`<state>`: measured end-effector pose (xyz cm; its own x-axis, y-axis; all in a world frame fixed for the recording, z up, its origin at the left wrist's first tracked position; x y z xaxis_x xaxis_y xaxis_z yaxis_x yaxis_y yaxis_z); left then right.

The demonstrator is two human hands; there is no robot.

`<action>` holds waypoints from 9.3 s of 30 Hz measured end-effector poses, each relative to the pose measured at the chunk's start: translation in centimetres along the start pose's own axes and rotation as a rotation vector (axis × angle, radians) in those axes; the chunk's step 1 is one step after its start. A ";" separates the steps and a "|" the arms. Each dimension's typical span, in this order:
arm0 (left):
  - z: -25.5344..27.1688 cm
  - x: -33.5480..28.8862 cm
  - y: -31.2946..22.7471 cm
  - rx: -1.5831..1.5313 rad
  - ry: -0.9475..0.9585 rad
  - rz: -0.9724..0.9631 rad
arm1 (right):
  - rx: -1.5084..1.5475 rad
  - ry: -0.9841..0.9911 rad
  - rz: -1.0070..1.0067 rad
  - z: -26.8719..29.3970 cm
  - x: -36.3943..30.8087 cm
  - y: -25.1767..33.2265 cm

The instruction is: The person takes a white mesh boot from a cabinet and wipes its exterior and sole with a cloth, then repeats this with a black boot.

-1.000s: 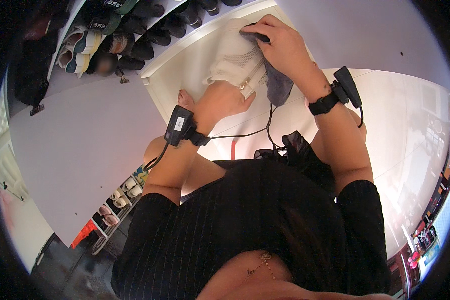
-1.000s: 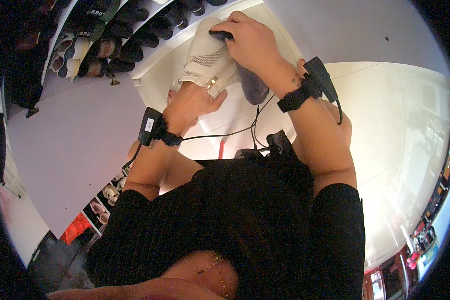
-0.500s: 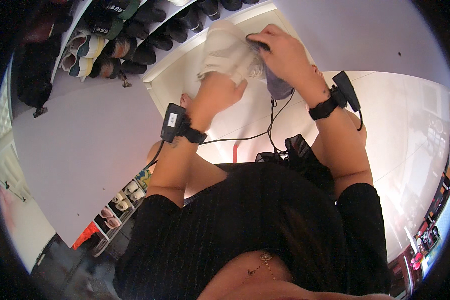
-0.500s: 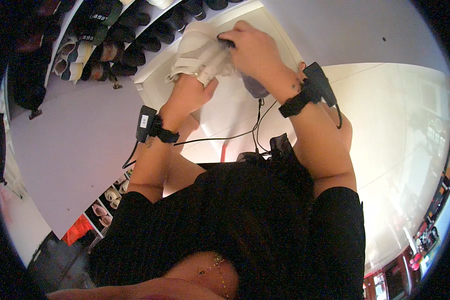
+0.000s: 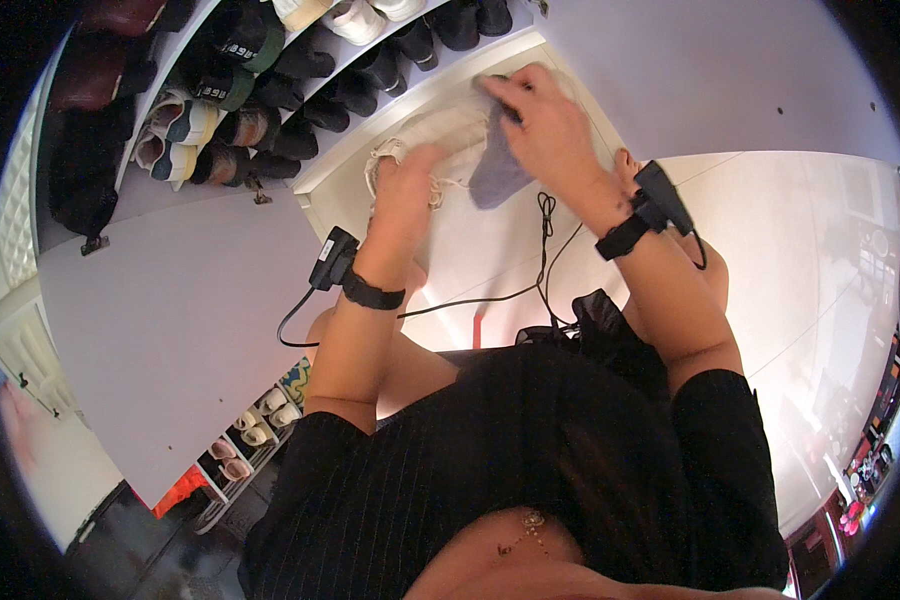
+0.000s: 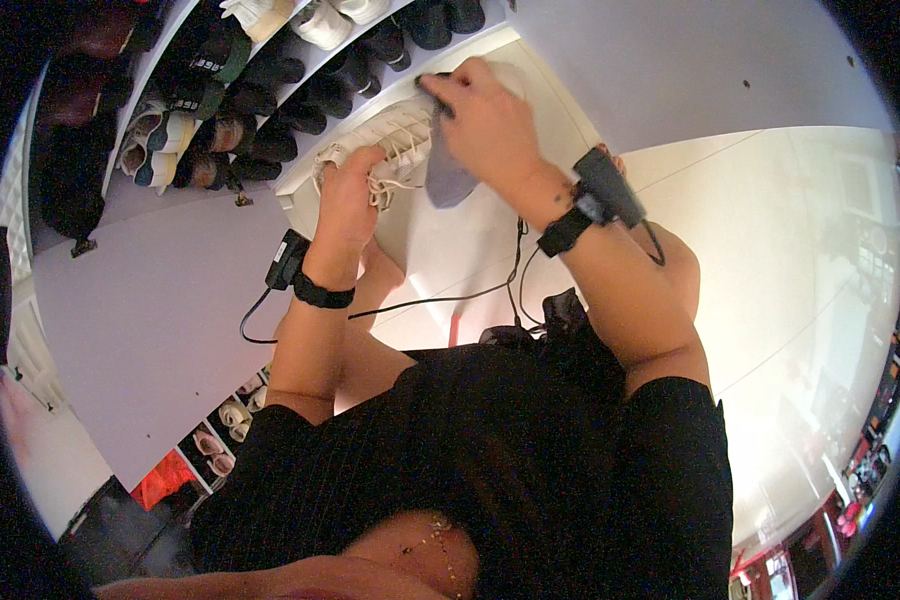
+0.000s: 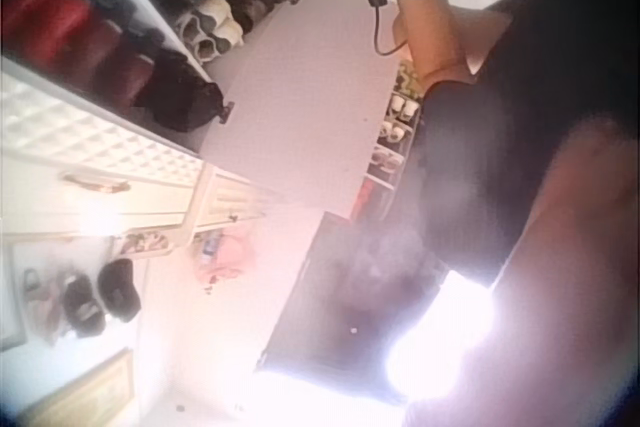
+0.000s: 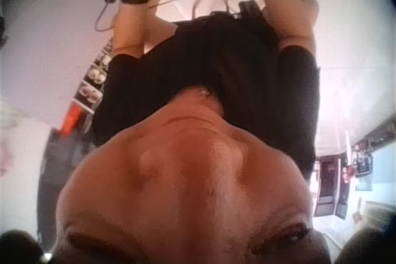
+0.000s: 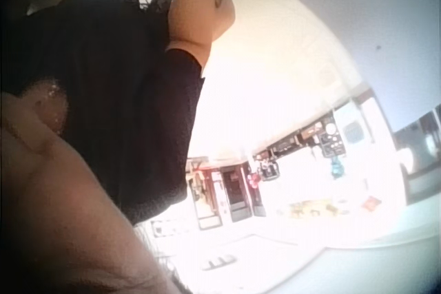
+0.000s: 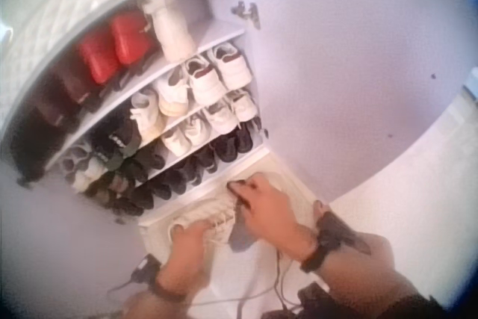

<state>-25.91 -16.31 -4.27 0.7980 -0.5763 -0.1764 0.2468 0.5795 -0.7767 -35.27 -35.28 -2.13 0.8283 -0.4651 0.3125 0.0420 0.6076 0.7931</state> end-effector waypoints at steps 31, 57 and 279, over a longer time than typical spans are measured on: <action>-1.0 3.4 -0.5 -1.771 0.546 0.272 | 0.299 -0.091 0.106 -1.4 -0.2 2.5; 1.8 4.4 -2.6 -1.724 0.367 0.222 | 0.303 0.163 -0.496 1.6 0.4 -4.6; 0.0 4.1 -1.2 0.444 0.499 -0.191 | 0.092 0.596 0.141 -3.2 -3.8 -0.3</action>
<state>-22.92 -19.35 -4.02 0.3962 -0.8259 -0.4010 0.6441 0.5613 -0.5197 -36.68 -31.61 -5.23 0.9931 0.0710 0.0929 -0.1168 0.5668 0.8155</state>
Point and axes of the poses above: each hand's wrist, its own x-axis towards the middle knuckle, its own z-axis out of the back of the hand, y = z × x, the point moved 3 cm from there along x, towards the middle knuckle, and after that the axes turned 11 degrees about x, right-handed, at the moved point
